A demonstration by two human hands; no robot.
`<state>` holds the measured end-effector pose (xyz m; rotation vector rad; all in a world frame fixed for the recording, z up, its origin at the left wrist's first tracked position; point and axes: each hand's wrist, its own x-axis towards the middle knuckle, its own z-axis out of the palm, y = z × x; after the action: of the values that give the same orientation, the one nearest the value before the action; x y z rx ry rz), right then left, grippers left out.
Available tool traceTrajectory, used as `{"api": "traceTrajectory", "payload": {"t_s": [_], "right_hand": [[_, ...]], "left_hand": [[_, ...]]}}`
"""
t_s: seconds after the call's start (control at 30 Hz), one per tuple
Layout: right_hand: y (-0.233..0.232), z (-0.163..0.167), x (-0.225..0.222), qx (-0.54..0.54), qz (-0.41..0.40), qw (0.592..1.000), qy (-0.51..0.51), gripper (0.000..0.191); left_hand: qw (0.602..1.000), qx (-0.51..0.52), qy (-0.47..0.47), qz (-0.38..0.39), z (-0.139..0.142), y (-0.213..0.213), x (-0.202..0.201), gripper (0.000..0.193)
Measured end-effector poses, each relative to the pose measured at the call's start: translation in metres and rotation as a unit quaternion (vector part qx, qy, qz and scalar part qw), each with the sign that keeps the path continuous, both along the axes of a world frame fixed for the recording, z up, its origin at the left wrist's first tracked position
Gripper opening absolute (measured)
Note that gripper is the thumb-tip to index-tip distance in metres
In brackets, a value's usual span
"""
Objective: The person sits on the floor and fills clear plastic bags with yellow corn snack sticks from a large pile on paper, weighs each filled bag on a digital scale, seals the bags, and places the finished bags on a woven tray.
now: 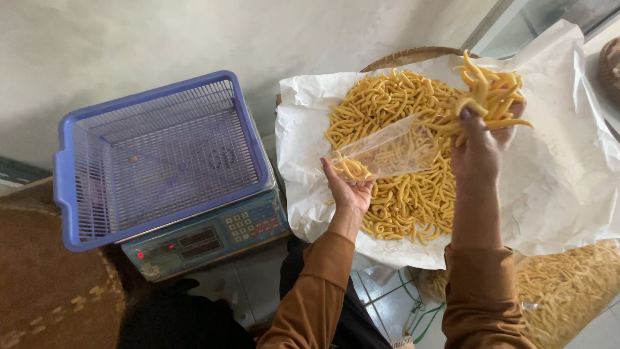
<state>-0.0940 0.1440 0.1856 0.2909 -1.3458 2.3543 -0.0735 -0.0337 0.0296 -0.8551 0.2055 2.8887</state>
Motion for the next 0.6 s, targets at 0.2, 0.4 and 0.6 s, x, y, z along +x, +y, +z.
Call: {"api": "traceTrajectory", "payload": {"t_s": [0.2, 0.4, 0.6], "right_hand": [[-0.013, -0.008, 0.005, 0.131, 0.03, 0.991, 0.009, 0.072], [0.009, -0.004, 0.012, 0.252, 0.096, 0.963, 0.002, 0.072], [0.026, 0.012, 0.017, 0.331, 0.023, 0.94, -0.076, 0.052]], "left_hand": [[1.0, 0.011, 0.002, 0.015, 0.0, -0.005, -0.001, 0.098], [0.998, -0.015, -0.057, 0.021, 0.005, -0.003, -0.003, 0.095], [1.0, 0.013, 0.016, 0.016, 0.008, 0.0, 0.001, 0.1]]}}
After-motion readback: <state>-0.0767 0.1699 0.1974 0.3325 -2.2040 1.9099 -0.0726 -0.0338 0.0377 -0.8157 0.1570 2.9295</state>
